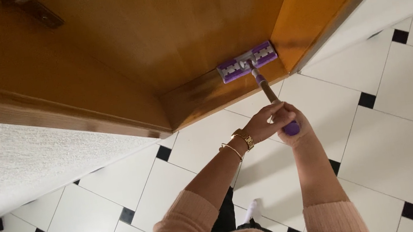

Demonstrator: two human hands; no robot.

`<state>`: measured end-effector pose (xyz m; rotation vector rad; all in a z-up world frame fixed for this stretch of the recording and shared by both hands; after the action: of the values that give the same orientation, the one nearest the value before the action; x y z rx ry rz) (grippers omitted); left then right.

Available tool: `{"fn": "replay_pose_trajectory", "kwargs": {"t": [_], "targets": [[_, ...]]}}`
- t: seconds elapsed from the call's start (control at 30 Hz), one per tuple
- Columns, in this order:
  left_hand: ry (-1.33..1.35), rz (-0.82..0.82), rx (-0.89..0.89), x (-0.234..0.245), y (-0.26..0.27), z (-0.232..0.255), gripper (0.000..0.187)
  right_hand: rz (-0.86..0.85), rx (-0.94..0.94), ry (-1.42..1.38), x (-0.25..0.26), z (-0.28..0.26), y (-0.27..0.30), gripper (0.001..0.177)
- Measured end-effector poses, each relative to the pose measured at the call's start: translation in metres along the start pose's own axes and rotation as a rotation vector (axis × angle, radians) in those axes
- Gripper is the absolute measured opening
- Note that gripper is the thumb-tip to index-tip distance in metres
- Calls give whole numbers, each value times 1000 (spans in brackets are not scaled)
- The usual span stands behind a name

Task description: The person mops tiled floor surfaces using a purple flat mop. They move the mop back and forth across white tiles with black accents and then onto gray tiles near a washing machine, covering the area systematically.

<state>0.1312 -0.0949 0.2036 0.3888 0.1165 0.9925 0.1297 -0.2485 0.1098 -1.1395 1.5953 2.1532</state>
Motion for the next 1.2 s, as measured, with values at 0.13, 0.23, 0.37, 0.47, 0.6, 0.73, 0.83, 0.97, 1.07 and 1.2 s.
{"fn": "replay_pose_trajectory", "kwargs": {"t": [0.13,0.23,0.37,0.47,0.6,0.73,0.83,0.97,1.07,1.2], "targets": [[-163,-144,-46,-3,13,33,106,-29,-92,46,32,-22,-26,25],[-297,-190,4,-11,20,33,116,-147,-222,50,76,-42,-53,29],[-427,-235,39,-18,40,32,114,-225,-329,-38,98,-35,-45,26],[-519,-214,42,-29,32,-2,117,-221,-393,-83,148,-48,-66,27],[-392,-266,62,-48,39,-10,119,-266,-295,-65,158,-35,-42,27],[-303,-236,44,-69,51,-25,117,-138,-200,-69,184,-32,-33,16],[-355,-223,63,-68,82,-2,118,-93,-174,-41,184,-19,-15,17],[-351,-220,76,-83,103,-4,119,-28,-88,-11,181,0,19,15],[-303,-182,54,-97,131,8,114,-55,-177,-84,183,14,52,22],[-257,-188,46,-125,153,-15,120,-37,-199,-56,200,27,89,28]]}}
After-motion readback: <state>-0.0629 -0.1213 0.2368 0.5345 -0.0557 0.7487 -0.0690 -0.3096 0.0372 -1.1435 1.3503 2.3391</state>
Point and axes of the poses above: each hand's wrist, its own y-axis away from the middle knuckle, its own x-axis out of the back of the hand, z = x × y, the point moved 1 cm from there along -y, towards the middle knuckle, and after that the axes turned 3 degrees about y, right-handed, at the moved point
